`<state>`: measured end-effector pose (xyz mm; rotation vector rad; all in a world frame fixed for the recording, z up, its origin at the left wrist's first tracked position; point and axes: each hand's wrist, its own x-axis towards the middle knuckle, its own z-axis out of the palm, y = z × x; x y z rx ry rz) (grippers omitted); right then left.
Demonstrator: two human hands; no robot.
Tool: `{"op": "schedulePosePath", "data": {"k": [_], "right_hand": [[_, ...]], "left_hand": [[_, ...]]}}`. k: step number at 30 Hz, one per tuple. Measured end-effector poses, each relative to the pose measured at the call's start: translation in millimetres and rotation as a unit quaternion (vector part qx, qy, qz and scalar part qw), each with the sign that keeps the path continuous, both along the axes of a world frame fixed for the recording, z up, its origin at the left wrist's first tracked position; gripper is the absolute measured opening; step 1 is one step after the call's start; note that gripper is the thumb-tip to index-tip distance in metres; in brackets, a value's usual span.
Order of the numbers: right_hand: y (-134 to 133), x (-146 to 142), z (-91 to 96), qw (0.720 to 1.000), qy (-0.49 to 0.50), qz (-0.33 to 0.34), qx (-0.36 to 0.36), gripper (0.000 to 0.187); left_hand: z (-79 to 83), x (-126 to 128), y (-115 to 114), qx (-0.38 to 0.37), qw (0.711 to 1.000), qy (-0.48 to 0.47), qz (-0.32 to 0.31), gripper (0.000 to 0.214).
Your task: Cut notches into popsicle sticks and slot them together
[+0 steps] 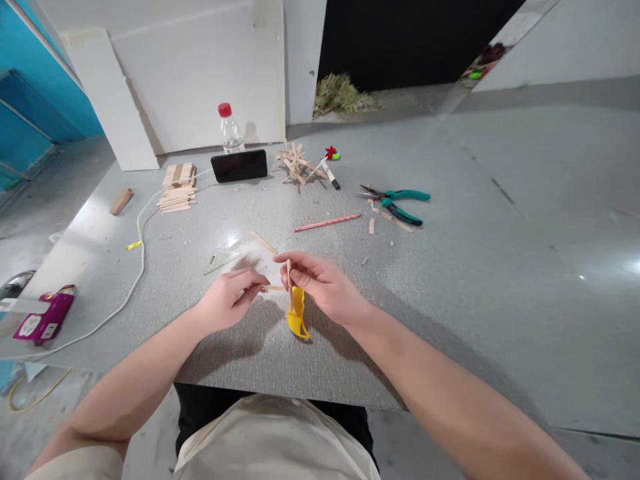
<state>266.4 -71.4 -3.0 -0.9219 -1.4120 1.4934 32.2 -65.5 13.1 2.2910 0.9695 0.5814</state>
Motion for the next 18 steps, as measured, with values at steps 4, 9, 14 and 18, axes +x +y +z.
{"op": "schedulePosePath", "data": {"k": [4, 9, 14, 18], "right_hand": [[-5, -4, -1.5, 1.0, 0.019, 0.017, -0.017, 0.035], [-10, -6, -7.0, 1.0, 0.012, 0.016, -0.007, 0.038], [-12, -7, -12.9, 1.0, 0.024, -0.006, 0.002, 0.038], [-16, -11, -6.3, 0.999, 0.015, -0.028, 0.012, 0.035]], "left_hand": [[1.5, 3, -4, -0.034, 0.997, -0.062, -0.011, 0.022], [-0.7, 5, -3, -0.156, 0.982, -0.101, 0.016, 0.02], [-2.2, 8, -5, -0.202, 0.969, -0.137, 0.024, 0.019], [-2.4, 11, -8, -0.194, 0.968, -0.153, 0.034, 0.018]]}}
